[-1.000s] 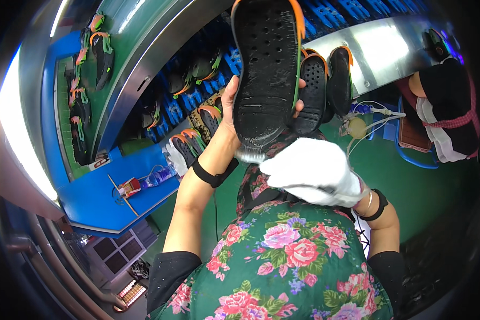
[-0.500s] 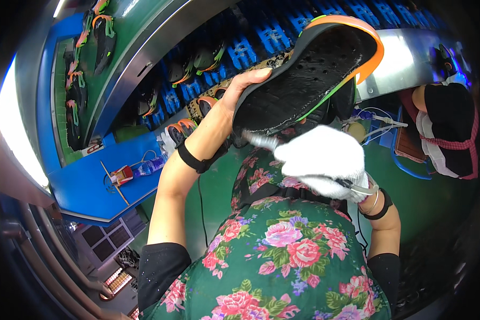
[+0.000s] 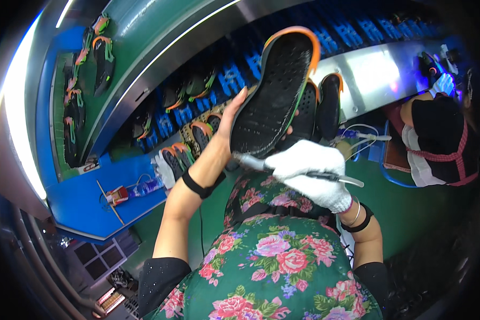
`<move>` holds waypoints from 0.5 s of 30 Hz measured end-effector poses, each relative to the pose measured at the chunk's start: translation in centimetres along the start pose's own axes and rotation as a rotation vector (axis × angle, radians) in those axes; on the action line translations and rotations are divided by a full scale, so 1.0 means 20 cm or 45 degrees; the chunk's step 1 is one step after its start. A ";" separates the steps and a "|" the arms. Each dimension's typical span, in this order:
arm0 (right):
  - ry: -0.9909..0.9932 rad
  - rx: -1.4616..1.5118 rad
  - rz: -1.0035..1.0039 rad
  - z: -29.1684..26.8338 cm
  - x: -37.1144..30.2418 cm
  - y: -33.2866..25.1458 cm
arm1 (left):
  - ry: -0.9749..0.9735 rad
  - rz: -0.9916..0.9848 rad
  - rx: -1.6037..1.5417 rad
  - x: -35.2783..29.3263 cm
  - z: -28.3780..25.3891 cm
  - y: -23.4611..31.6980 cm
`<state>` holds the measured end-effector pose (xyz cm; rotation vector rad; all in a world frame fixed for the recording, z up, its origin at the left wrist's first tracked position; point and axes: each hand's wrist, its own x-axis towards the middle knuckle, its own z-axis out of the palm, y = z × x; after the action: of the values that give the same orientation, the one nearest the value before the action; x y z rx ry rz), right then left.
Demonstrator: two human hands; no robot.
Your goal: Applying adhesive to the bottom of shoe soles using a brush and cloth on a factory assembly line.
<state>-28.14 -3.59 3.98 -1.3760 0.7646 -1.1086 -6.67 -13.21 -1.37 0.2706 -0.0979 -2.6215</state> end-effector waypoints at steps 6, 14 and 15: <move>0.320 -0.821 -0.459 -0.20 0.18 -0.01 | 0.142 0.062 -0.087 -0.09 -0.03 -0.22; 0.030 -0.336 -0.302 -0.02 0.12 -0.10 | 0.443 0.392 -0.008 -0.15 0.08 -0.19; 0.035 -0.129 -0.292 -0.02 0.11 -0.08 | 0.279 0.403 0.063 -0.18 0.09 -0.16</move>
<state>-27.97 -5.54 5.95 -1.5664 0.7029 -1.2838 -5.50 -8.61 0.55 0.5136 -0.1203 -2.2631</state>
